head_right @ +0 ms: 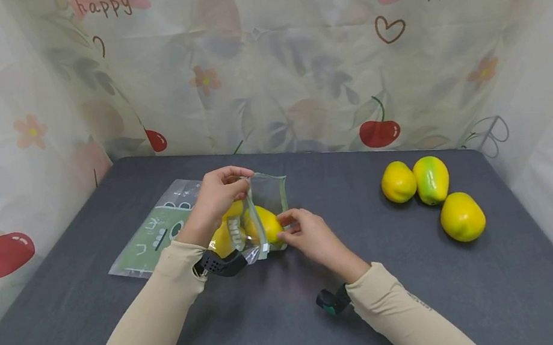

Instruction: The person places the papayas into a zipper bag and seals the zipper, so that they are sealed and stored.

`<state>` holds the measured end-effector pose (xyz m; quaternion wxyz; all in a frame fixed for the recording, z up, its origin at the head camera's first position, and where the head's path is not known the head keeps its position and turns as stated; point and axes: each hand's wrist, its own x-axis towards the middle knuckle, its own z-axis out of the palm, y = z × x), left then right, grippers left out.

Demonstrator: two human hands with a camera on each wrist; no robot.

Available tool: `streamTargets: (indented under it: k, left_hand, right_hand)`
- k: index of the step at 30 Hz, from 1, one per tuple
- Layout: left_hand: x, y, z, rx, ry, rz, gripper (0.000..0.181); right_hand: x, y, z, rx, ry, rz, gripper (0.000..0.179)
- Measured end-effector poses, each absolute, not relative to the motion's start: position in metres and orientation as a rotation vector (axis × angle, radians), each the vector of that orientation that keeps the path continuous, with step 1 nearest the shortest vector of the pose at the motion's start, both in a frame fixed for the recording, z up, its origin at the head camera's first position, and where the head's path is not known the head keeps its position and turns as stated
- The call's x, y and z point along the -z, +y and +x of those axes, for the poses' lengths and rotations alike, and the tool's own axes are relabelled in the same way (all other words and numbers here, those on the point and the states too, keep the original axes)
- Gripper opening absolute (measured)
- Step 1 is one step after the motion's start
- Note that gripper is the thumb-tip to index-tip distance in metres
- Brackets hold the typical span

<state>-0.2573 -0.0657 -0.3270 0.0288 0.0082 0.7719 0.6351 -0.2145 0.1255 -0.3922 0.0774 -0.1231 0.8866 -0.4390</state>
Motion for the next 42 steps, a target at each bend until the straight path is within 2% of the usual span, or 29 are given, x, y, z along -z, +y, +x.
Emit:
streamTargets:
  k: [13,26,31,42]
  left_hand:
    - [0.326,-0.067,-0.256,-1.962,2.395,0.025,0.026]
    - [0.326,-0.068,-0.256,-1.936,2.415,0.013,0.021]
    - [0.326,-0.068,-0.256,-1.950,2.400,0.017,0.024]
    - [0.327,-0.066,-0.256,-1.953,2.390,0.005,0.022]
  right_hand:
    - [0.390,0.123,-0.212,1.278,2.653,-0.488,0.030]
    - [0.390,0.123,-0.214,1.268,2.638,-0.483,0.031]
    - [0.389,0.126,-0.214,1.269,2.641,-0.484,0.031]
    - [0.382,0.154,-0.213,1.254,2.683,-0.376,0.033]
